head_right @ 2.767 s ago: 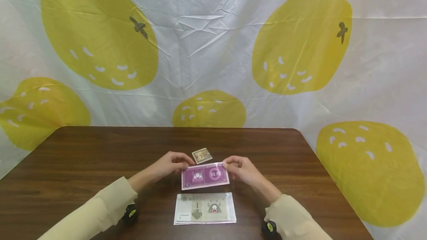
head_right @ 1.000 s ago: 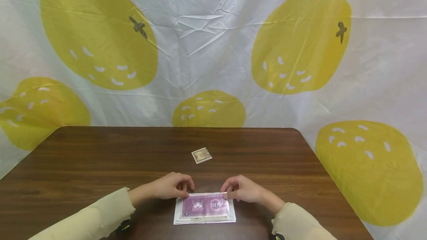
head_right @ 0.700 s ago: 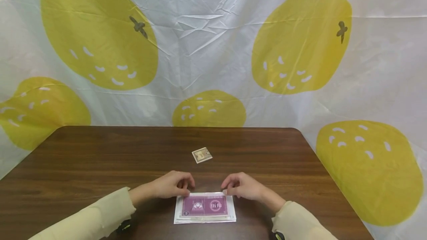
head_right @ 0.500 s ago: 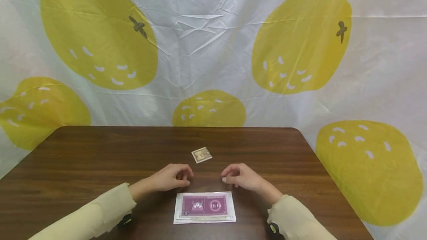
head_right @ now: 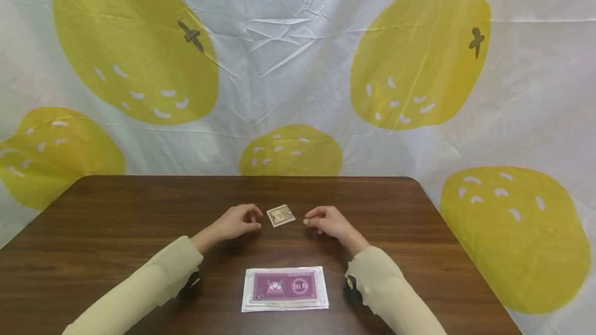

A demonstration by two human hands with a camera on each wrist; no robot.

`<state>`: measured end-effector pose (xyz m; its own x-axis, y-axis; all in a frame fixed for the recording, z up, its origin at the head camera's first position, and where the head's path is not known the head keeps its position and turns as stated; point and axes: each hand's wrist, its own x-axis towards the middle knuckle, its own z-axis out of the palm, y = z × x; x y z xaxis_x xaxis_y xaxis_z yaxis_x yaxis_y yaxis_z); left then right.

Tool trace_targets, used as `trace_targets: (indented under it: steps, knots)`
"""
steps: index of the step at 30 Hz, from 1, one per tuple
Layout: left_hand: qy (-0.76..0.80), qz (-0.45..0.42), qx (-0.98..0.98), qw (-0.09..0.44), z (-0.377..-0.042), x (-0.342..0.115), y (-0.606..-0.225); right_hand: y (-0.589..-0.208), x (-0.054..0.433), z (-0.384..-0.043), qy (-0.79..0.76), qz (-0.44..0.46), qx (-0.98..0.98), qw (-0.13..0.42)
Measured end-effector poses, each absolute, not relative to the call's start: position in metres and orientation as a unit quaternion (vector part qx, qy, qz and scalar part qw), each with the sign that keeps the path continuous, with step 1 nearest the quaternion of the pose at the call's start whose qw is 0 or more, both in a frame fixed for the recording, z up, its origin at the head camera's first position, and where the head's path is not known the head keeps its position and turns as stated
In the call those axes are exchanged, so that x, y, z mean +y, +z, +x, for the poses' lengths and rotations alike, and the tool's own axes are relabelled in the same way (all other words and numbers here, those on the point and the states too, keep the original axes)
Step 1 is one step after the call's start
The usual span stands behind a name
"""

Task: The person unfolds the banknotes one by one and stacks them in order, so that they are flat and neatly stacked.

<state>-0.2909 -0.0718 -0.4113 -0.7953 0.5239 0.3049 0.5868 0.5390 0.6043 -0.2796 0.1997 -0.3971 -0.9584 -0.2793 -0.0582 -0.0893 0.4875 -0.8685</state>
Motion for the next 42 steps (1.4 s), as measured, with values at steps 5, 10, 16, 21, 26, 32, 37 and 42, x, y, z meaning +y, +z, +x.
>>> trace_targets:
  steps: [5, 10, 16, 21, 26, 32, 37, 42]
  knots:
    - [-0.339, -0.300, -0.890, 0.048, -0.305, -0.070, -0.412, -0.397, 0.194, -0.291, -0.479, -0.086, 0.868, 0.100]
    - [-0.317, -0.261, -0.911, 0.046, -0.300, -0.062, -0.396, -0.395, 0.191, -0.297, -0.467, -0.080, 0.875, 0.102]
    - [-0.304, -0.240, -0.922, 0.016, -0.304, -0.054, -0.392, -0.394, 0.186, -0.303, -0.445, -0.078, 0.888, 0.088]
    - [-0.292, -0.227, -0.929, 0.003, -0.308, -0.051, -0.394, -0.395, 0.179, -0.306, -0.425, -0.078, 0.898, 0.080]
    - [-0.291, -0.238, -0.926, -0.012, -0.338, -0.056, -0.419, -0.396, 0.173, -0.307, -0.415, -0.099, 0.902, 0.068]
    - [-0.243, -0.278, -0.929, 0.025, -0.421, -0.058, -0.509, -0.397, 0.168, -0.307, -0.400, -0.104, 0.909, 0.056]
    - [-0.209, -0.273, -0.937, 0.055, -0.447, -0.050, -0.548, -0.398, 0.163, -0.307, -0.381, -0.120, 0.915, 0.050]
    - [-0.246, -0.254, -0.935, 0.028, -0.377, -0.040, -0.474, -0.398, 0.160, -0.306, -0.356, -0.129, 0.924, 0.041]
